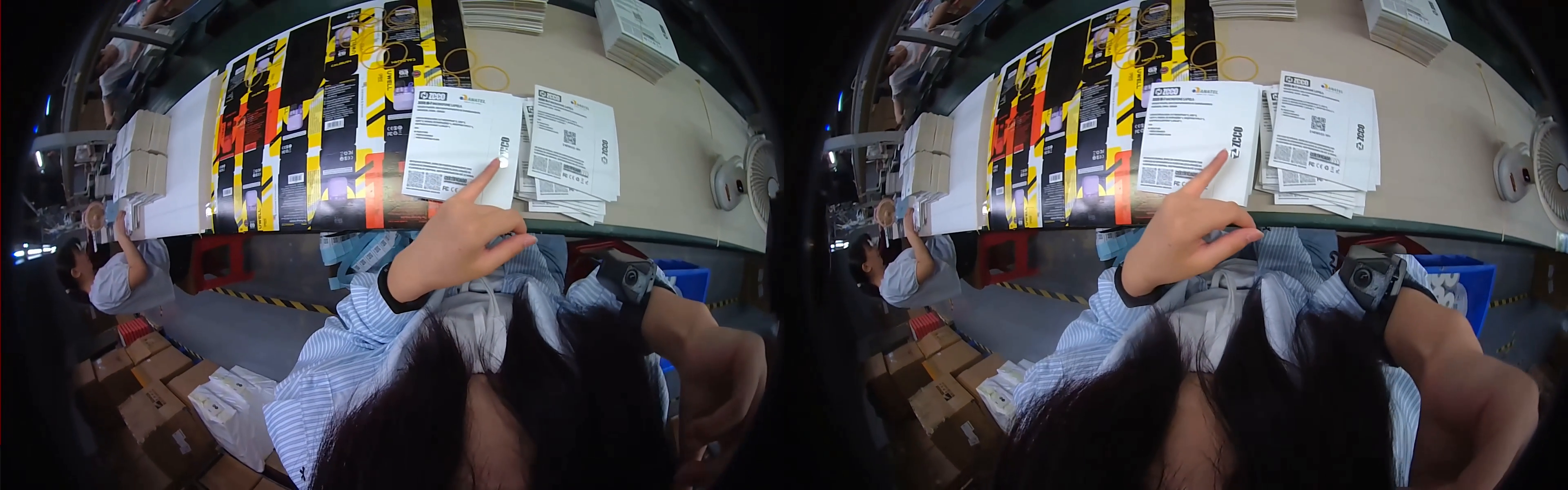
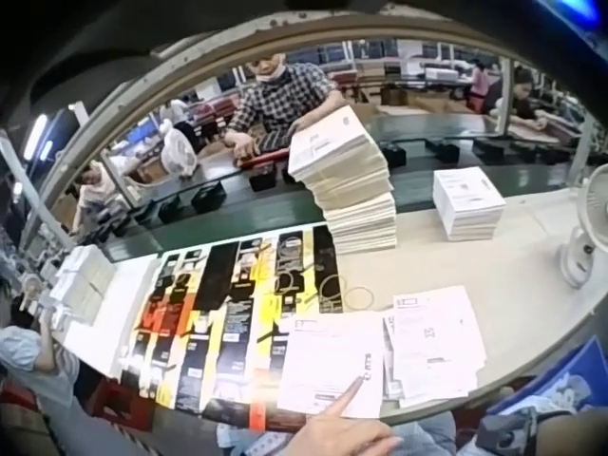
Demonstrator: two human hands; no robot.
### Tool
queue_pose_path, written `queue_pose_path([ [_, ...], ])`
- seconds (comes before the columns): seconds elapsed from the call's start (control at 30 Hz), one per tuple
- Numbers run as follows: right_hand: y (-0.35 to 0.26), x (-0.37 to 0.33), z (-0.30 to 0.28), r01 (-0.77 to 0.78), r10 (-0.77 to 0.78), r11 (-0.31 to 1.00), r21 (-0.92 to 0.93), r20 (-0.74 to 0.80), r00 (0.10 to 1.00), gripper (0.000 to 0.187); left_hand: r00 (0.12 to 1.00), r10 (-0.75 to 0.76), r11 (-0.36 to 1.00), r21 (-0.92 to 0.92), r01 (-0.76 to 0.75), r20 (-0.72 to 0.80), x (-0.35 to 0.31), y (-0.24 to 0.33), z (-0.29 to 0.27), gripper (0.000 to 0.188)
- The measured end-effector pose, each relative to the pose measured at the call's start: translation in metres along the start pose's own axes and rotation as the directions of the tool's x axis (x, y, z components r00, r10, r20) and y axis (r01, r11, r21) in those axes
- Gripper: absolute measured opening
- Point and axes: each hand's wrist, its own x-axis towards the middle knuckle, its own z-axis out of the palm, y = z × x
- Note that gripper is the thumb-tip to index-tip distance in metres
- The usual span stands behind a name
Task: The person peels stickers from a roll and applies them to paper documents. The person then gathers the documents into a stack and places them on the work surface.
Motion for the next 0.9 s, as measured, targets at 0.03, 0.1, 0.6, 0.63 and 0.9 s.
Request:
queue_pose_path([
  [0.03, 0.001, 0.002, 0.0, 0.02, -0.02, 1.0, 0.021, -0.005, 1.0, 0.017, 1.0, -0.002, 1.0, 0.004, 0.002, -0.011, -0.001, 0.001, 0.0, 0.008],
  [0.1, 0.003, 0.005, 0.0, 0.059, -0.058, 0.996, 0.062, -0.017, 0.998, 0.017, 1.0, -0.014, 1.0, 0.005, 0.014, -0.007, -0.003, 0.002, 0.001, 0.008],
  [0.6, 0.011, 0.024, 0.002, 0.274, -0.229, 0.911, 0.31, -0.172, 0.958, 0.021, 1.0, -0.026, 0.999, 0.026, 0.026, -0.017, -0.006, 0.0, 0.001, 0.009],
  [0.63, 0.011, 0.025, 0.002, 0.288, -0.238, 0.901, 0.325, -0.185, 0.953, 0.021, 1.0, -0.027, 0.999, 0.026, 0.028, -0.011, -0.006, 0.001, 0.001, 0.009],
  [0.9, 0.005, 0.027, 0.019, 0.393, -0.26, 0.821, 0.414, -0.341, 0.903, 0.023, 0.999, -0.013, 0.998, 0.054, 0.015, -0.03, -0.012, 0.001, -0.003, 0.006],
])
